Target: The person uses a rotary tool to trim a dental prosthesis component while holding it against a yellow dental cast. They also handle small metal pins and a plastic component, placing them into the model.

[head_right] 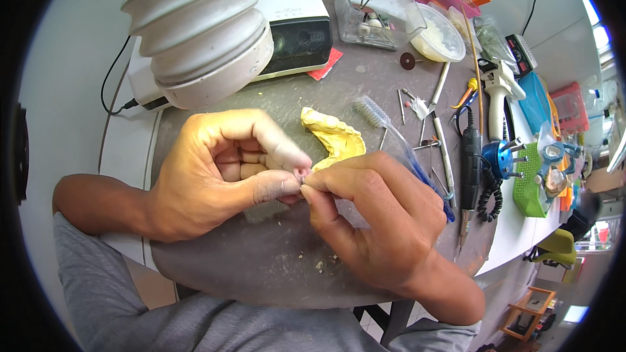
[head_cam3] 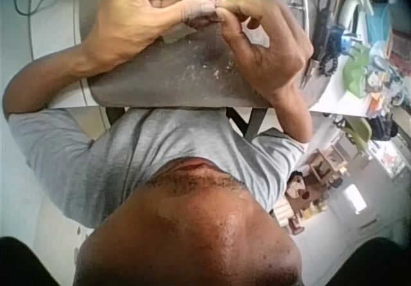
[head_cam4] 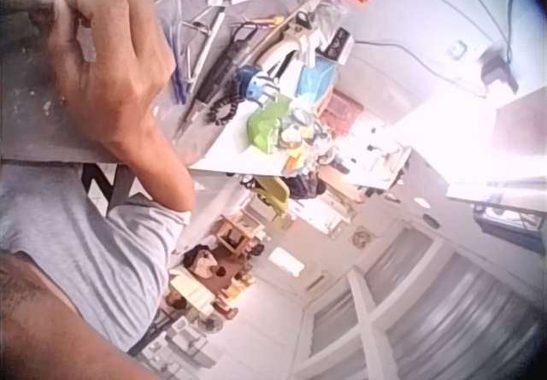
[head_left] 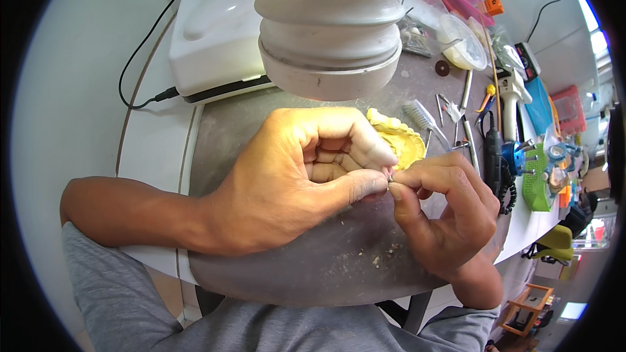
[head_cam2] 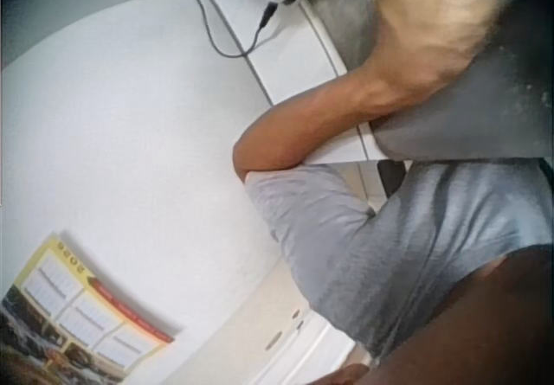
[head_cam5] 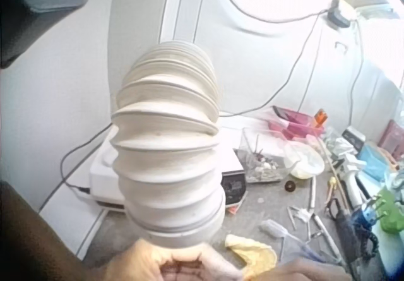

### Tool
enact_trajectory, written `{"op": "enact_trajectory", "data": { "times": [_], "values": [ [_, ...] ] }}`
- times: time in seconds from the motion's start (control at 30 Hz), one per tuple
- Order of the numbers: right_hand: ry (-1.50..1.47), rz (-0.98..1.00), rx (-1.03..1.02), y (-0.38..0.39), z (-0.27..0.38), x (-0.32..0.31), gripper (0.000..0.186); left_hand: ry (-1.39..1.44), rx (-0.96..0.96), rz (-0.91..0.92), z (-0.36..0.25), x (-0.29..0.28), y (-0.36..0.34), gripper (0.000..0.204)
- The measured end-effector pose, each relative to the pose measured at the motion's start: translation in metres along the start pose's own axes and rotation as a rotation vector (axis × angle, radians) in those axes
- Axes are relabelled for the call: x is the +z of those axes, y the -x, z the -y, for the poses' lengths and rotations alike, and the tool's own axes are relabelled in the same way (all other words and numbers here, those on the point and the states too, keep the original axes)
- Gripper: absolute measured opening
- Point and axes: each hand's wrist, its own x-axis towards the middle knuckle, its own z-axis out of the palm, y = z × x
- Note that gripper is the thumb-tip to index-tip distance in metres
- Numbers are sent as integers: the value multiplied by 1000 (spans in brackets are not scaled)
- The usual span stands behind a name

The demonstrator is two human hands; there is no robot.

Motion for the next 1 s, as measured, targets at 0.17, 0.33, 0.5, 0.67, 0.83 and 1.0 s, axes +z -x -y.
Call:
{"op": "enact_trajectory", "data": {
  "times": [0.17,0.33,0.5,0.67,0.83,1.0],
  "values": [
    [-144,-43,98,1,1,2,21,2,57,13,-2,-1,1,18],
    [-315,-47,206,5,-3,5,20,-109,177,82,3,-6,-2,17],
    [-327,-11,257,6,1,4,16,-50,177,102,3,-5,-2,20],
    [-308,-26,230,5,-1,1,15,82,63,42,-3,1,0,24],
    [-280,-43,166,4,-3,4,16,9,12,63,-3,-4,1,22],
    [-269,-58,118,4,-4,3,19,-16,-39,81,-2,-5,-2,13]
  ]
}}
